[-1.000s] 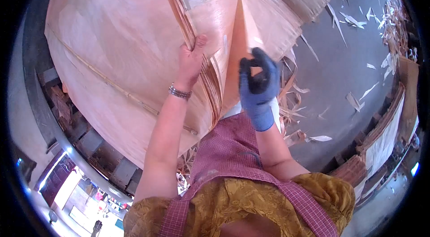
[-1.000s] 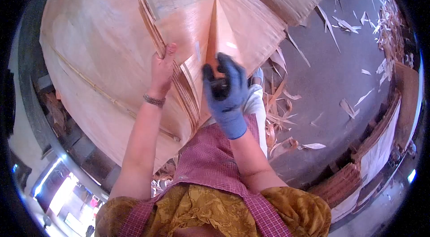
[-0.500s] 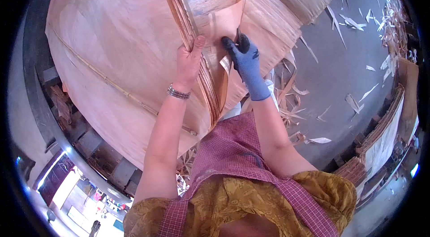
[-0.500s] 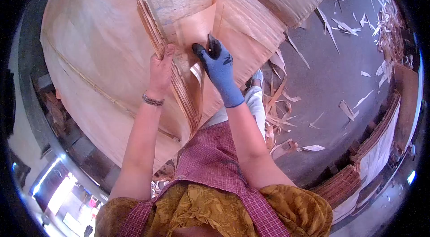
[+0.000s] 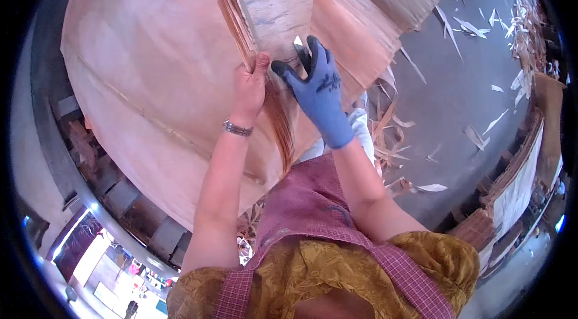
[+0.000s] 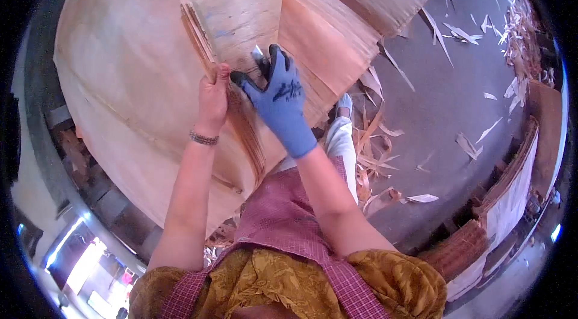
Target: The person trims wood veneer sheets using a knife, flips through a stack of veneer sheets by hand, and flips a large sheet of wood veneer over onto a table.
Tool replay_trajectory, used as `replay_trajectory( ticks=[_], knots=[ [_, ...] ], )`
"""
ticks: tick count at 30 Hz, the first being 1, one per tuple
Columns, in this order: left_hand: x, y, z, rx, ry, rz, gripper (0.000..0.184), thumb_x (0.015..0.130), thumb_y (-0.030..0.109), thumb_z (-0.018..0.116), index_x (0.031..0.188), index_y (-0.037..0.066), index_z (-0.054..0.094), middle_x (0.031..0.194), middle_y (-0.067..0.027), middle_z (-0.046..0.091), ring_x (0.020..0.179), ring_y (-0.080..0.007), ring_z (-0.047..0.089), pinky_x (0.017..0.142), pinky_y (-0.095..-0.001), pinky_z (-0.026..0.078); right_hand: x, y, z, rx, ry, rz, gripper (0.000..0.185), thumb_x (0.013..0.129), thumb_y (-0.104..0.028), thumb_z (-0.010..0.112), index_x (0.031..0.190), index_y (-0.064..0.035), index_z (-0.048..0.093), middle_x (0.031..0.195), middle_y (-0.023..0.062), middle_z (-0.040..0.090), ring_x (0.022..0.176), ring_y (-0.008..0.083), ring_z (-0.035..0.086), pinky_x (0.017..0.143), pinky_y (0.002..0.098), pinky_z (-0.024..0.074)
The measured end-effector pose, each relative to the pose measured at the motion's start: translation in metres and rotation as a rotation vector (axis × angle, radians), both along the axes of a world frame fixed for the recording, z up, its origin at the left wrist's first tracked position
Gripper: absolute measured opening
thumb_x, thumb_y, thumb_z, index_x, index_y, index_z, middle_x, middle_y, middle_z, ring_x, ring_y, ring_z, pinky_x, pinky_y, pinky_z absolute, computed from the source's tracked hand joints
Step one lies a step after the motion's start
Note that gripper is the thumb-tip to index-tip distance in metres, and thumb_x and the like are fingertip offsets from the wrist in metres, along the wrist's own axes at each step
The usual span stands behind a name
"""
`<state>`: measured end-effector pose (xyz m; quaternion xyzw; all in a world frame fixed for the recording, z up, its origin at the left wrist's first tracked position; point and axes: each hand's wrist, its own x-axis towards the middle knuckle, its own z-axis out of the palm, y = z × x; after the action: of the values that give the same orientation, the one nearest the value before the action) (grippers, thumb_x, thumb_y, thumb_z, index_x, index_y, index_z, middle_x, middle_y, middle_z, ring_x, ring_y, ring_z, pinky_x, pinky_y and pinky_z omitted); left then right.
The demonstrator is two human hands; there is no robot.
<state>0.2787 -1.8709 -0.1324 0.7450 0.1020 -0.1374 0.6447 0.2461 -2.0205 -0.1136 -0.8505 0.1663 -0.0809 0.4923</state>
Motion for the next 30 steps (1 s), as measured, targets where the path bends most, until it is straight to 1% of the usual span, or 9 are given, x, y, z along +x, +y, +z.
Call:
replay_trajectory(
  ticks=[5,8,11,14,17,20,22,24,30],
  knots=[
    [0.0,0.0,0.009,0.018,-0.013,-0.025,0.04,0.093,0.046,0.061,0.081,0.008,0.06,0.069,0.0085,0.046,0.065,-0.0031,0.04,0.056,-0.0235,0.035,0.014,0.004,-0.042,0.142,-0.019,0.007,0.06,0.074,-0.037,0.08,0.119,-0.0023,0.059,0.106,0.0171,0.063,0.101,0.033,0.06,0.086,0.0411,0.0488],
    [0.0,-0.004,0.002,-0.017,-0.096,0.032,0.04,0.093,0.045,0.061,0.084,0.007,0.063,0.07,0.0086,0.047,0.066,-0.003,0.041,0.057,-0.0234,0.036,0.013,0.006,-0.087,0.462,-0.084,-0.03,0.057,0.075,-0.031,0.08,0.119,-0.0011,0.059,0.102,0.0161,0.063,0.095,0.0303,0.062,0.085,0.0378,0.0495],
    [0.001,-0.001,0.009,0.021,0.022,0.014,0.04,0.094,0.044,0.062,0.086,0.006,0.064,0.073,0.0081,0.049,0.068,-0.0031,0.042,0.059,-0.0227,0.037,0.007,-0.012,-0.041,0.74,0.043,-0.058,0.053,0.076,-0.024,0.08,0.119,0.0006,0.06,0.1,0.0154,0.064,0.091,0.0287,0.063,0.085,0.0341,0.0497],
    [0.001,0.002,0.011,0.049,0.106,-0.002,0.039,0.094,0.044,0.062,0.087,0.005,0.063,0.073,0.0085,0.048,0.07,-0.0029,0.041,0.061,-0.0225,0.037,-0.017,-0.017,-0.003,0.262,0.044,-0.321,0.046,0.078,-0.019,0.079,0.116,0.0008,0.062,0.097,0.0142,0.064,0.092,0.0288,0.063,0.083,0.0325,0.0504],
    [0.001,0.0,0.006,0.009,-0.029,0.012,0.039,0.094,0.045,0.061,0.087,0.007,0.063,0.072,0.0097,0.045,0.068,-0.0022,0.038,0.058,-0.0221,0.034,-0.043,-0.01,0.017,-0.027,-0.215,-0.351,0.048,0.077,-0.017,0.079,0.117,0.0007,0.06,0.101,0.0154,0.064,0.092,0.0307,0.063,0.08,0.0333,0.0516],
    [0.0,0.003,0.002,-0.08,0.024,0.013,0.04,0.093,0.047,0.061,0.086,0.007,0.062,0.073,0.0102,0.044,0.068,-0.0021,0.037,0.057,-0.0216,0.033,-0.032,0.002,0.02,-0.115,-0.388,-0.046,0.054,0.075,-0.019,0.081,0.12,0.0008,0.058,0.106,0.0172,0.061,0.091,0.032,0.063,0.078,0.0359,0.0523],
    [0.001,0.008,0.001,-0.05,0.004,-0.015,0.041,0.093,0.048,0.061,0.084,0.008,0.061,0.073,0.0104,0.045,0.068,-0.0021,0.037,0.058,-0.0213,0.033,-0.01,0.011,0.017,0.081,-0.101,-0.061,0.061,0.075,-0.031,0.081,0.122,-0.0013,0.056,0.112,0.0194,0.058,0.092,0.0347,0.063,0.079,0.0393,0.0519],
    [0.0,0.011,0.005,-0.036,-0.011,-0.025,0.04,0.093,0.047,0.061,0.083,0.009,0.059,0.074,0.0102,0.045,0.069,-0.0023,0.037,0.059,-0.0214,0.033,0.005,0.014,-0.013,0.062,-0.03,-0.08,0.06,0.075,-0.037,0.08,0.119,-0.0013,0.059,0.107,0.0188,0.06,0.092,0.0346,0.062,0.08,0.0384,0.0511],
    [-0.002,0.011,0.001,-0.071,-0.02,-0.022,0.037,0.094,0.044,0.061,0.09,0.007,0.062,0.082,0.0078,0.053,0.077,-0.0028,0.044,0.068,-0.0213,0.04,0.012,0.013,-0.049,0.389,-0.048,-0.039,0.045,0.077,-0.034,0.079,0.101,0.0025,0.066,0.085,0.0127,0.066,0.076,0.0222,0.062,0.072,0.033,0.0485]
  ],
)
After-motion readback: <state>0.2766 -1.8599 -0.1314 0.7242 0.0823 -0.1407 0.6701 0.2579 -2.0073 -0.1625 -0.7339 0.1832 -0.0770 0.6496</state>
